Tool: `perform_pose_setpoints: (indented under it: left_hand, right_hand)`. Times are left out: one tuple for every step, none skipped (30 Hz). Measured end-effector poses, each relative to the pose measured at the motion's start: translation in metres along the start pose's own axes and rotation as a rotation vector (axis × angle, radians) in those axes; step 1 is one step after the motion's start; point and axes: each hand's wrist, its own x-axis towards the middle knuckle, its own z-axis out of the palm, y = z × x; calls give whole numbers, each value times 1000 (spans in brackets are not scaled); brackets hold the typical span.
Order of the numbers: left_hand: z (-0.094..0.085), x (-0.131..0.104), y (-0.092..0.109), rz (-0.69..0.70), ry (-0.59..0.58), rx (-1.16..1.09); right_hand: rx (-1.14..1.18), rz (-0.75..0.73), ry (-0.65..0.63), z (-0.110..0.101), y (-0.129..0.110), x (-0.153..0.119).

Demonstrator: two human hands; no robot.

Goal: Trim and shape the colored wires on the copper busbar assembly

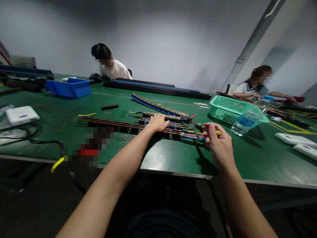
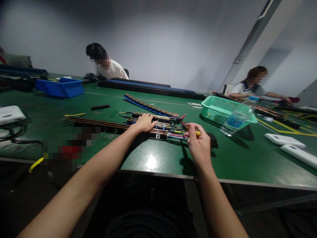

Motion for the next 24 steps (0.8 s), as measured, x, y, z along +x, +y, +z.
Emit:
perform_pose_setpoints:
  left_hand:
    - [0, 0, 0, 0, -3, 0]
    - [-1, -1, 0, -1, -5, -1]
    - [-1, -1, 0, -3, -8, -3]
    - [-1, -1, 0, -5, -9, -6]
    - [0, 0, -1, -6, -8, -8]
    - [0, 0, -1, -6, -6, -11]
    - [1, 1, -1, -5, -3, -13]
    - [1, 1, -1, -3, -2, -14]
    - [2, 2, -1, -2, -1, -15]
    - [2, 2, -1, -1, 0, -14]
    - [3, 2, -1, 0, -1, -15]
    - [2, 2, -1, 1, 0, -15]
    - [2, 2, -1, 0, -1, -16]
    - [2, 2, -1, -1, -2, -16]
    - [1, 1, -1, -4, -4, -15]
    - [1, 1, -1, -7, -5, -12]
    - [0, 0, -1, -9, -7, -8]
    - [0, 0, 0, -8, -8, -6]
    - [0, 0, 0, -5, -9, -7]
    - [0, 0, 0, -1, -8, -10]
    - [0, 0, 0, 1, -5, -12]
    - [0, 0, 0, 1, -3, -14]
    - [1, 0, 0, 0, 0, -14]
    - [2, 1, 0, -3, 3, -13]
  right_hand:
    - [26, -12, 7, 1, -2, 4]
    - [34, -24, 3, 2, -2, 9]
    - [31, -25, -11, 3, -1, 14]
    - [22, -11, -35, 3, 0, 18]
    - [12, 13, -67, 3, 2, 23]
    - [2, 38, -97, 2, 4, 26]
    - [-2, 61, -117, 1, 5, 28]
    - [1, 81, -124, -1, 6, 28]
    - [6, 97, -125, -3, 6, 28]
    - [10, 112, -123, -4, 6, 28]
    - [14, 127, -121, -4, 6, 27]
    - [18, 143, -121, -4, 5, 27]
    - [20, 156, -121, -3, 6, 28]
    - [21, 165, -119, -1, 6, 29]
    - [19, 173, -115, 0, 8, 31]
    - [15, 181, -112, 2, 10, 33]
    - [6, 184, -113, 3, 13, 34]
    - [-10, 179, -118, 4, 15, 36]
    - [-40, 160, -128, 4, 18, 36]
    - [-87, 124, -142, 4, 21, 36]
    - [-152, 70, -156, 3, 22, 34]
    - [-235, 0, -167, 3, 24, 32]
    - [-326, -79, -180, 3, 24, 29]
    - [-413, -162, -199, 3, 24, 26]
